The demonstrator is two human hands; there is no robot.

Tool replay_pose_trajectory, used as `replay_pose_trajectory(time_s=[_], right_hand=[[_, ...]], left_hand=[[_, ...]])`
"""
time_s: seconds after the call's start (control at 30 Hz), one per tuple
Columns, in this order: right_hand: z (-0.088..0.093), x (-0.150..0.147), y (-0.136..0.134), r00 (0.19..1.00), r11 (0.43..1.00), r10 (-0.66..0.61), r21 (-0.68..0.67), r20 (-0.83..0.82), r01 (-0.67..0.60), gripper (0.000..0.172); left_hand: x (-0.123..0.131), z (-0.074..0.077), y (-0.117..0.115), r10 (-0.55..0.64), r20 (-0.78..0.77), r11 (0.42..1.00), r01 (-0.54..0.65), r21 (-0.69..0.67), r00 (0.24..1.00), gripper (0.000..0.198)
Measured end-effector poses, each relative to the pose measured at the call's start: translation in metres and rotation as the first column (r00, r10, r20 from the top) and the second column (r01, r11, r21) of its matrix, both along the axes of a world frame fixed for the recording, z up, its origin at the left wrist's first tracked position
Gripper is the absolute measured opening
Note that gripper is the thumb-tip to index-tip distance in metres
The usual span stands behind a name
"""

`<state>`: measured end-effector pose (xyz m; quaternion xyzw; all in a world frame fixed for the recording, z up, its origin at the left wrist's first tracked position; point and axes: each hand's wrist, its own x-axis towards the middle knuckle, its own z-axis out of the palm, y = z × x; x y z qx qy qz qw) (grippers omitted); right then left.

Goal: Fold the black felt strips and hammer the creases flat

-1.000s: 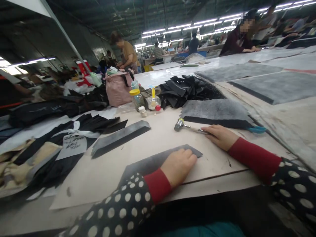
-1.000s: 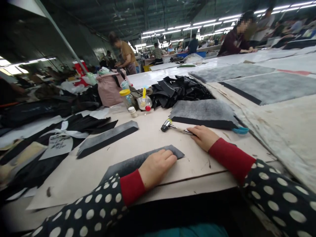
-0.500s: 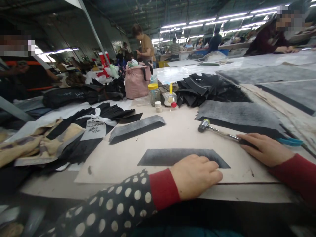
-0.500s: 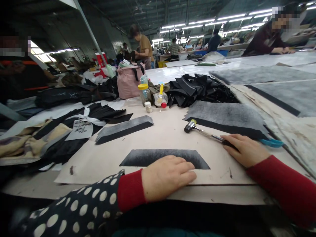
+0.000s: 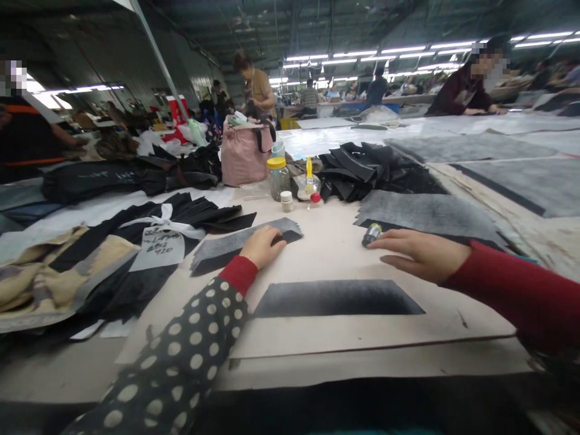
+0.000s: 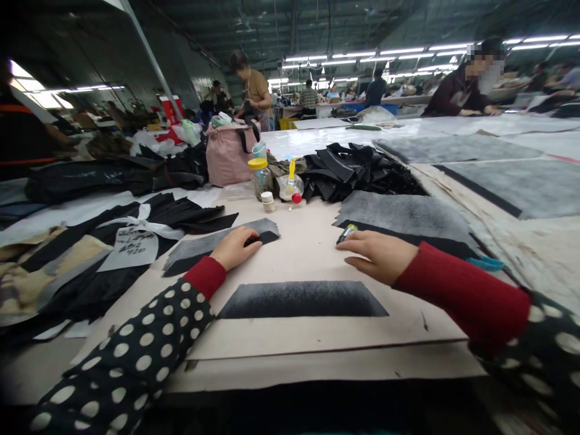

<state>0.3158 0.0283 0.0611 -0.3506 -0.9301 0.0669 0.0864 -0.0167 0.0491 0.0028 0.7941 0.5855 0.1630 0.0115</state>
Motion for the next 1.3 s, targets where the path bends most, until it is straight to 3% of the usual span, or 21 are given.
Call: replay_pose_trajectory(time_s=[0.2,0.33,0.5,0.73,0.87,1.07,1.2,1.3], right_hand=[[-0.013,-0.090,0.018,0.941,0.993,0.117,-0.068,0.317,-0.101,0.036],[-0.023,-0.125,0.022,0.877,0.999,0.015,0.029,0.480,-0.033,0.037],[-0.026,-0.134,0.025,0.876,0.998,-0.016,0.068,0.482,-0.019,0.044],[-0.022,-0.145,0.024,0.862,0.998,-0.057,0.060,0.504,0.031,0.040],[-0.022,-0.155,0.025,0.853,0.996,-0.085,0.041,0.515,0.074,0.034],[-0.025,-0.158,0.027,0.854,0.997,-0.073,0.037,0.516,0.063,0.032],[-0.023,-0.161,0.027,0.864,0.997,-0.060,0.076,0.499,0.025,0.033],[-0.023,-0.171,0.029,0.890,0.992,0.034,0.095,0.455,-0.087,0.034]], left_hand=[[0.005,-0.003,-0.009,-0.093,0.011,0.996,0.093,-0.012,0.996,0.028],[0.004,-0.005,-0.009,-0.109,0.006,0.994,0.109,-0.004,0.994,0.034],[0.004,-0.006,-0.008,-0.151,-0.049,0.987,0.154,0.052,0.987,0.030],[0.013,0.000,-0.013,-0.152,-0.179,0.984,0.166,0.068,0.972,0.027],[0.020,0.004,-0.015,-0.029,-0.218,0.998,0.041,0.050,0.975,0.023],[0.013,0.006,-0.007,0.214,-0.132,0.976,-0.207,0.071,0.968,0.024],[0.008,0.007,-0.006,0.239,-0.078,0.970,-0.235,0.065,0.968,0.021],[0.009,0.006,-0.010,0.236,-0.052,0.970,-0.232,0.067,0.970,0.020]])
